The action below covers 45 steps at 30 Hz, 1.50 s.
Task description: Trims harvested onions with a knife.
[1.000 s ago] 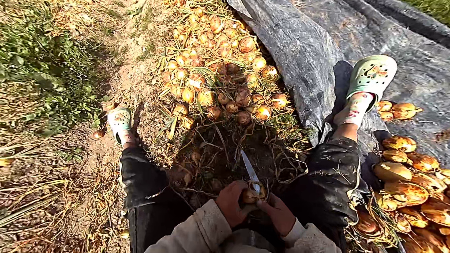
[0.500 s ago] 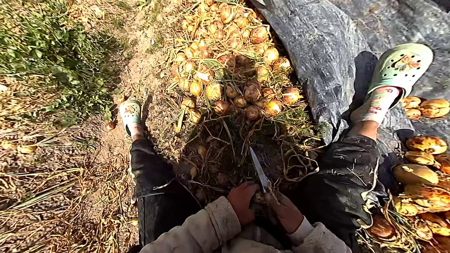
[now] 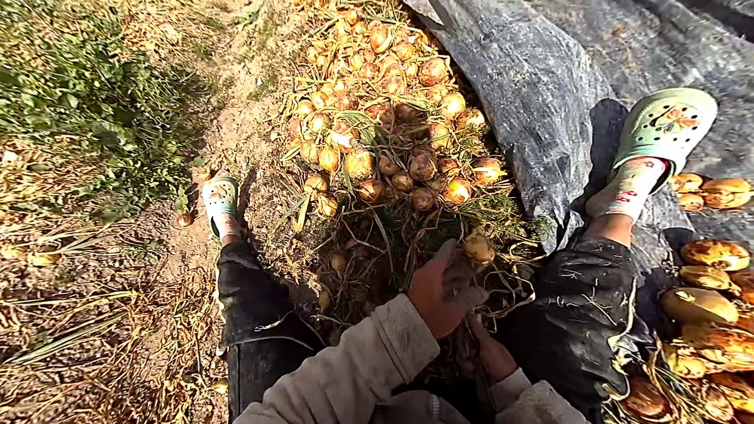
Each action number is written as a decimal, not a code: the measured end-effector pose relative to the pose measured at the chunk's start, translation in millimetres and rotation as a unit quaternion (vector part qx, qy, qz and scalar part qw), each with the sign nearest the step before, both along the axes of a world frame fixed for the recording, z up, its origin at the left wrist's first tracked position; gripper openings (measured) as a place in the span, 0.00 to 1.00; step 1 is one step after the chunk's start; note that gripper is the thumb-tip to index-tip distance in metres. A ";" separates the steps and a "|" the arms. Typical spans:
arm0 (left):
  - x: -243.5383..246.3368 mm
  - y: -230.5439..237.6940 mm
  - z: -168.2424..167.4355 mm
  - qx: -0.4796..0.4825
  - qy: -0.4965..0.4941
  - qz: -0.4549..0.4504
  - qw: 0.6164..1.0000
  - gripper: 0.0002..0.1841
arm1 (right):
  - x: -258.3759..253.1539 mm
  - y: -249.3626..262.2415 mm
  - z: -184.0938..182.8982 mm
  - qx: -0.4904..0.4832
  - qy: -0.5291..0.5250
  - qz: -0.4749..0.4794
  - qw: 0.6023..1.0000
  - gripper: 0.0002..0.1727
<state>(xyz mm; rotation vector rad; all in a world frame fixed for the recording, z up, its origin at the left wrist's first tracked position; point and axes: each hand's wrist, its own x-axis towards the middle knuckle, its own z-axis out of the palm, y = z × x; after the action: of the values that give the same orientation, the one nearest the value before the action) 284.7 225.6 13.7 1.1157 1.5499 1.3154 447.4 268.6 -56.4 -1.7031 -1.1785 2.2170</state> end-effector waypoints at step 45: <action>-3.9 -54.6 -30.4 0.061 0.343 -0.004 0.937 0.24 | -9.7 0.9 42.8 0.137 0.112 0.068 0.982 0.18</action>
<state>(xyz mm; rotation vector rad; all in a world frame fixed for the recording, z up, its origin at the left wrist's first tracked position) 280.7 171.0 -16.7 1.7871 1.9574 1.0756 437.7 269.5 -13.6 -1.2679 -1.4972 2.1274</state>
